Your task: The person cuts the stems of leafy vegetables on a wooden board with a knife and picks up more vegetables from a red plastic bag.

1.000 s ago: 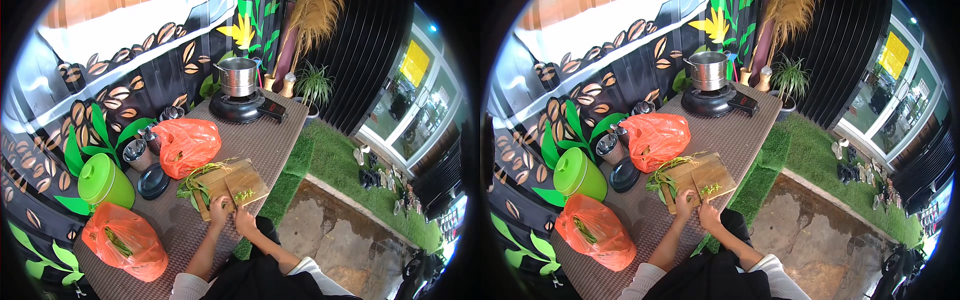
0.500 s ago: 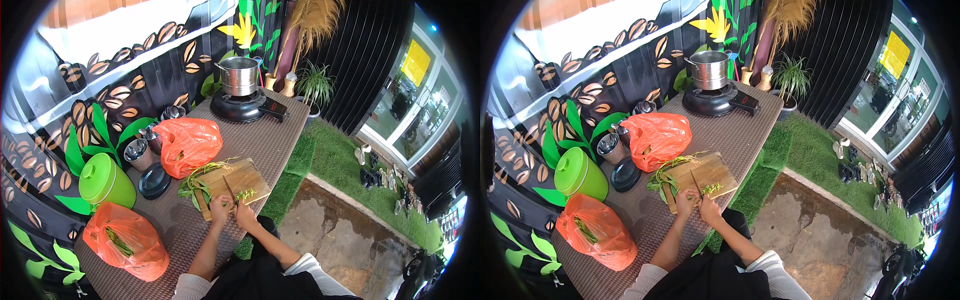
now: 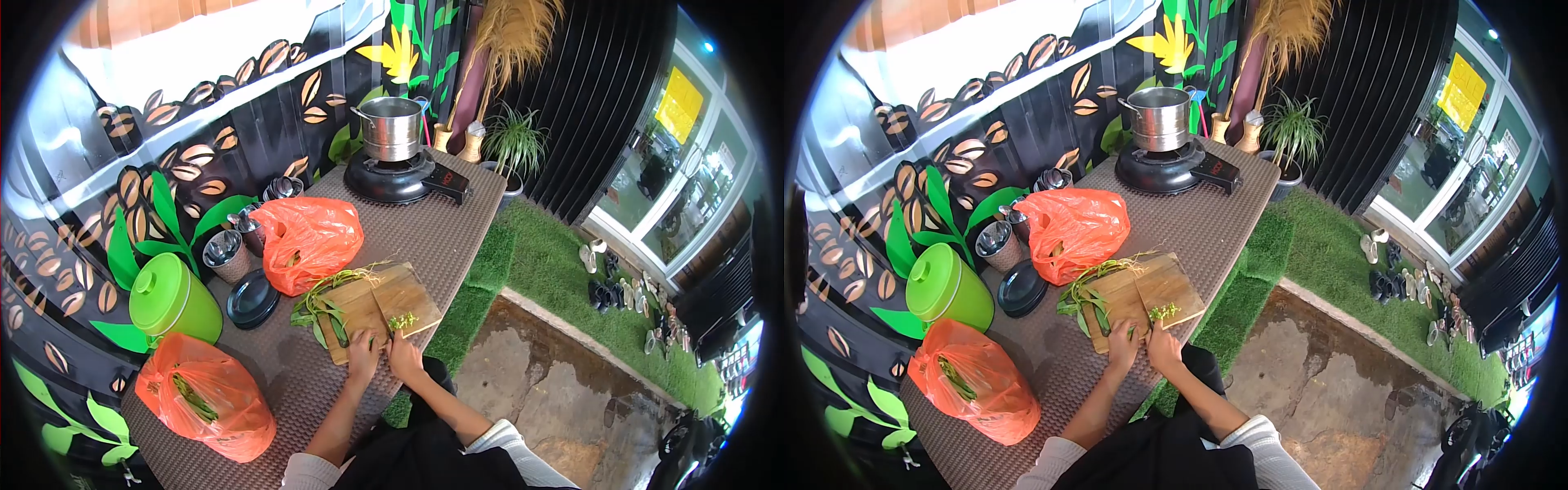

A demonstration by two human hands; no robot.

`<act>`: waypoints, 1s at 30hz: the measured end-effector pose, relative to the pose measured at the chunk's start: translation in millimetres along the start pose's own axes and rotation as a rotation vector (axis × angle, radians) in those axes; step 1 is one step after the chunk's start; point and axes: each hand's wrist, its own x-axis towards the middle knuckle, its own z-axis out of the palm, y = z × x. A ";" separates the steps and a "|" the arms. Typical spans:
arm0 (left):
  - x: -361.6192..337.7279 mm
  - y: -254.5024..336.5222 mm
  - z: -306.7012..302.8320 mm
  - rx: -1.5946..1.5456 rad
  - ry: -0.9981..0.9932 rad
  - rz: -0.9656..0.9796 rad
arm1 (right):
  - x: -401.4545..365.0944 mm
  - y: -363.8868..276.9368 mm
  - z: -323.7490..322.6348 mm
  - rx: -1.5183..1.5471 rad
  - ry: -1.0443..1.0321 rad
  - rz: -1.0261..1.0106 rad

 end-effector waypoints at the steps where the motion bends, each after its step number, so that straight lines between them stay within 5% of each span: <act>1: 2.0 3.9 -1.3 -0.010 -0.023 -0.014 | 1.0 3.8 -0.8 0.012 -0.006 -0.014; 16: 16.8 9.8 7.0 0.031 -0.074 -0.052 | -12.2 -9.0 -8.3 0.034 -0.091 0.089; 25: 14.0 4.8 3.4 0.129 -0.049 0.069 | 16.8 7.2 -10.9 -0.008 -0.089 -0.073; 30: 24.5 3.4 4.3 -0.232 -0.050 -0.183 | -12.4 -12.7 -11.1 -0.029 -0.120 0.036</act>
